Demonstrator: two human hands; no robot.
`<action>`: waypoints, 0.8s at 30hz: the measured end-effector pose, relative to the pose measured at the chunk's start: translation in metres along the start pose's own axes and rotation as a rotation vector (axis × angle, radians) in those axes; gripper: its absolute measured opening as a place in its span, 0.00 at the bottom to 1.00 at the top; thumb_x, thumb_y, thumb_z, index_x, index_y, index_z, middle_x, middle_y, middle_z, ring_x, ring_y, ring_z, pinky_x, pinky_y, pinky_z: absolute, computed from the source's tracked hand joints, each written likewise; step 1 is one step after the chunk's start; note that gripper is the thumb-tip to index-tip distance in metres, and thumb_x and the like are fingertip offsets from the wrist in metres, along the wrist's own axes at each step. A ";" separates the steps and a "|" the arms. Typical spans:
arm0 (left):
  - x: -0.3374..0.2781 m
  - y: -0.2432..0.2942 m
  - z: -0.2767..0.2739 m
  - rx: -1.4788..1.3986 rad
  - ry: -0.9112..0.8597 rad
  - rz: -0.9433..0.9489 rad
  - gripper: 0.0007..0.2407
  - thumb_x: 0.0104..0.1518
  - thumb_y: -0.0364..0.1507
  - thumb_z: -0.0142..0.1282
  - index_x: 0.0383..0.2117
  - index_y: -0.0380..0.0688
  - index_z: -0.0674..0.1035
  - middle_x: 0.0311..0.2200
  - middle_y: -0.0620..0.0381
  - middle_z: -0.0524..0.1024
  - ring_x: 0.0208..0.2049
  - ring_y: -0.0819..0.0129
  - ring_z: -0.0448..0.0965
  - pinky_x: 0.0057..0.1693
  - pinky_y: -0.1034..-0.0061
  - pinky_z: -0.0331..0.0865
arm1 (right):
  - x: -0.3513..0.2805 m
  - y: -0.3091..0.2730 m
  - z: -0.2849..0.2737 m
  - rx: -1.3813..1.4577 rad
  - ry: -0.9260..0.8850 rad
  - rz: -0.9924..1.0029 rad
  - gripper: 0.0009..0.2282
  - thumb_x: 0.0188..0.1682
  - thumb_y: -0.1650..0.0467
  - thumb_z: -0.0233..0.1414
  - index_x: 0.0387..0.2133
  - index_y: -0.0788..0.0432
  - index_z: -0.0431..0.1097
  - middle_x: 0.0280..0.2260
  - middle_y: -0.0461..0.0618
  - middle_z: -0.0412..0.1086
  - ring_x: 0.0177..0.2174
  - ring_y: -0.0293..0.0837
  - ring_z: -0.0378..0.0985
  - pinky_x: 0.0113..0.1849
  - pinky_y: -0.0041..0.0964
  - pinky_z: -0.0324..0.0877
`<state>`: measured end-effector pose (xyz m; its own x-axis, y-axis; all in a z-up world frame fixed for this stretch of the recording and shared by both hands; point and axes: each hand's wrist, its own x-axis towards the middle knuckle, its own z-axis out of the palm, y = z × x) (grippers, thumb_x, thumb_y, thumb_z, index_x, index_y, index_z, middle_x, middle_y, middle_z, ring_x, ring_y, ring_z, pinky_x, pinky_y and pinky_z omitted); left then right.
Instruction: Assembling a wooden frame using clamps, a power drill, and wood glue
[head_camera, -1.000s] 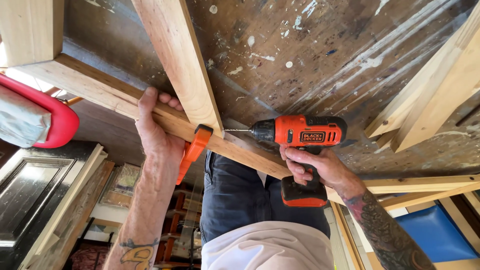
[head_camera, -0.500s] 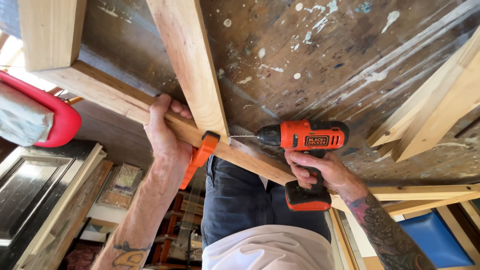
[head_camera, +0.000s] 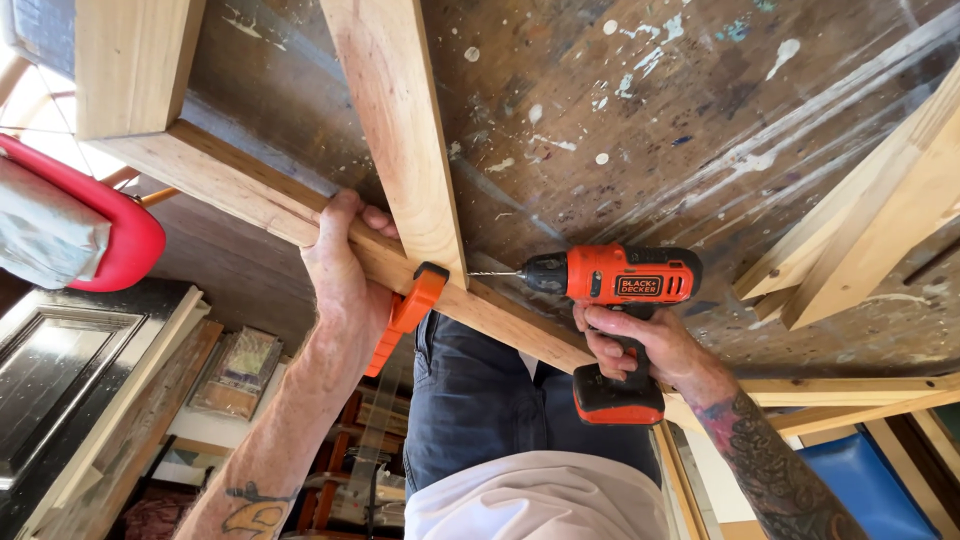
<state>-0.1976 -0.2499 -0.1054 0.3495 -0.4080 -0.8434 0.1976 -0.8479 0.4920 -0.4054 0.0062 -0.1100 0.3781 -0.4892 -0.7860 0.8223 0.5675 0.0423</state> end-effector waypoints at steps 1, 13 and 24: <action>-0.001 0.000 0.002 0.010 -0.010 0.010 0.07 0.52 0.29 0.62 0.25 0.45 0.74 0.16 0.52 0.76 0.19 0.65 0.81 0.32 0.73 0.80 | 0.000 -0.001 -0.001 -0.009 0.005 -0.001 0.08 0.55 0.73 0.49 0.35 0.71 0.70 0.13 0.50 0.58 0.08 0.38 0.59 0.14 0.43 0.69; -0.002 0.002 0.004 0.024 -0.013 0.014 0.06 0.51 0.30 0.62 0.25 0.46 0.75 0.16 0.53 0.75 0.18 0.65 0.81 0.31 0.74 0.80 | -0.002 0.001 -0.005 -0.026 0.024 0.000 0.10 0.55 0.73 0.49 0.38 0.73 0.71 0.13 0.49 0.57 0.08 0.38 0.59 0.14 0.43 0.68; 0.004 -0.003 -0.001 0.007 -0.008 -0.028 0.06 0.50 0.29 0.60 0.24 0.46 0.73 0.14 0.56 0.71 0.17 0.66 0.77 0.31 0.73 0.77 | -0.001 -0.009 0.006 -0.042 -0.026 -0.030 0.09 0.56 0.72 0.48 0.35 0.72 0.70 0.13 0.49 0.59 0.08 0.37 0.61 0.14 0.42 0.70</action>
<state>-0.1957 -0.2489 -0.1104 0.3362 -0.3870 -0.8586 0.2009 -0.8612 0.4669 -0.4101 -0.0025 -0.1061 0.3652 -0.5230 -0.7701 0.8149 0.5796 -0.0072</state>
